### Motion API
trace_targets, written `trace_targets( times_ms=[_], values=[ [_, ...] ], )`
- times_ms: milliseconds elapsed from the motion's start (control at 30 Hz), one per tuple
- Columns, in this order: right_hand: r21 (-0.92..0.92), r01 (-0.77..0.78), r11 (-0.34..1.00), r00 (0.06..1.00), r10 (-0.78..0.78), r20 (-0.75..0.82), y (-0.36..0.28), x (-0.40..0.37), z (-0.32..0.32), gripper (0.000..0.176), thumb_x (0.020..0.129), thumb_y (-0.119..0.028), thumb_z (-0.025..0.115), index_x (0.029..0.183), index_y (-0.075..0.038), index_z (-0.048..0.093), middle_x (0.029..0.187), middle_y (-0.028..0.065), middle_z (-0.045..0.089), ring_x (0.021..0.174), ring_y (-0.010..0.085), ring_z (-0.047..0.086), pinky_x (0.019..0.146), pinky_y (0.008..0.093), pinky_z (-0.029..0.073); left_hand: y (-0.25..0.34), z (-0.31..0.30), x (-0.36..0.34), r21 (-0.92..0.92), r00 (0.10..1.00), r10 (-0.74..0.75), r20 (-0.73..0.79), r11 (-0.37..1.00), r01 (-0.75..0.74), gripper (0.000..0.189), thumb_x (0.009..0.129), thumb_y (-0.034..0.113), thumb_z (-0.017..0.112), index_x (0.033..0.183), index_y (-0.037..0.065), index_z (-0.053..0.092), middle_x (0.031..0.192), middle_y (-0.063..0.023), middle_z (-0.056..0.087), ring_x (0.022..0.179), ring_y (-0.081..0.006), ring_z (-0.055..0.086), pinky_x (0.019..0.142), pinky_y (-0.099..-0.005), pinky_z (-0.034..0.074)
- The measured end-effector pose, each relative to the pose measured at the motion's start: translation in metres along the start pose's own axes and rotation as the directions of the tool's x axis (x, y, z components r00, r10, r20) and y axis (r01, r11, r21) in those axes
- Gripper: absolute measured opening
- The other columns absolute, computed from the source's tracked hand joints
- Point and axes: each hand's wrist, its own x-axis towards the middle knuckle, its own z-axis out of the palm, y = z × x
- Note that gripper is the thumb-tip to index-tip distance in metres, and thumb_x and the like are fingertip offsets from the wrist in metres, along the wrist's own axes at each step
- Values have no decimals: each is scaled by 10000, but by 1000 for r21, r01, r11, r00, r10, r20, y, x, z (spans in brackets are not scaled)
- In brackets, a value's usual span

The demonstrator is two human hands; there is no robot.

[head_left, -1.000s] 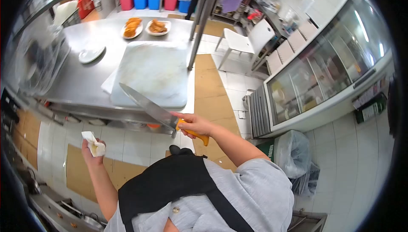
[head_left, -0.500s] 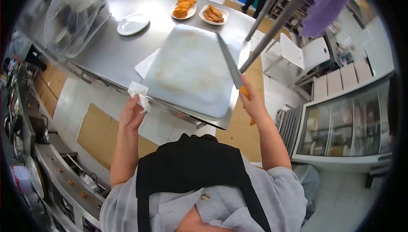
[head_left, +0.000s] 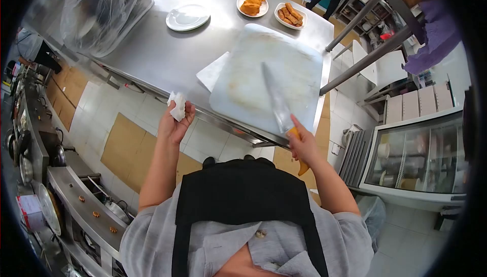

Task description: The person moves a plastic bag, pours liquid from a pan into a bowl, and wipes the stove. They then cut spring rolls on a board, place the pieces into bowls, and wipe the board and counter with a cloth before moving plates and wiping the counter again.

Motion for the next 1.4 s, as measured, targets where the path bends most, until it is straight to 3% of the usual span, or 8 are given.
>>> trace_targets(
  times_ms=[267, 533, 700, 800, 1033, 1167, 1267, 1400],
  values=[
    [240, 31, 970, 895, 80, -439, -3, 58, -19, 529, 918, -214, 515, 1416, -213, 337, 608, 13, 467, 423, 113, 460, 383, 270, 410, 64, -73, 24, 95, 998, 58, 24, 994, -60, 124, 929, 100, 477, 1028, 26, 470, 827, -66, 535, 737, -179, 545, 803, -379, 506],
    [18, -18, 1000, 996, 17, 85, -42, 26, 56, 542, 910, -201, 522, 1416, -247, 336, 613, 27, 476, 419, 120, 460, 378, 273, 412, 69, -93, 0, 27, 999, -33, -30, 999, 34, 76, 912, 90, 469, 973, 47, 455, 789, -52, 512, 709, -163, 511, 794, -374, 485],
    [22, -15, 1000, 960, 20, -281, -22, 71, -22, 539, 913, -217, 519, 1418, -238, 333, 618, 35, 486, 416, 123, 458, 374, 275, 411, 64, -89, -26, 108, 1000, 31, 5, 994, -31, 196, 877, 48, 534, 1059, 27, 464, 854, -67, 551, 788, -189, 559, 842, -393, 495],
    [76, 20, 997, 949, 5, -314, -8, 102, -47, 535, 914, -219, 515, 1417, -244, 335, 614, 37, 484, 420, 125, 461, 373, 277, 411, 50, -83, -41, 227, 989, 144, 8, 963, -143, 282, 853, 3, 560, 1115, 5, 454, 936, -98, 579, 853, -215, 595, 822, -369, 525],
    [-147, 85, 986, 956, -39, 290, -30, 46, -16, 551, 898, -212, 536, 1411, -278, 346, 611, 33, 473, 417, 116, 446, 376, 274, 411, 0, -65, -59, 309, 982, 191, -10, 934, -178, 364, 853, -18, 535, 1186, 52, 408, 1035, -165, 586, 902, -259, 628, 742, -349, 567],
    [-74, 90, 993, 990, -97, -100, -16, 102, -73, 564, 904, -210, 527, 1426, -234, 315, 608, 34, 474, 402, 120, 444, 368, 274, 398, -26, -64, -75, 262, 974, 202, -105, 950, -169, 373, 854, -26, 498, 1191, 74, 372, 987, -108, 560, 816, -225, 611, 761, -403, 565],
    [2, 119, 993, 986, -118, -114, -22, 124, -82, 569, 909, -215, 520, 1433, -215, 298, 608, 37, 476, 402, 119, 448, 368, 275, 399, -47, -68, -82, 184, 967, 196, -161, 969, -165, 260, 883, 38, 450, 1130, 88, 385, 907, -69, 526, 723, -187, 556, 740, -407, 543],
    [-162, 170, 972, 973, -140, 182, -35, 104, -34, 544, 914, -222, 514, 1423, -241, 322, 622, 34, 472, 428, 113, 455, 392, 275, 415, -61, -66, -91, -22, 989, 42, -144, 999, -45, 170, 943, 218, 383, 1061, 105, 430, 782, -44, 511, 653, -169, 505, 624, -338, 479]
  ],
)
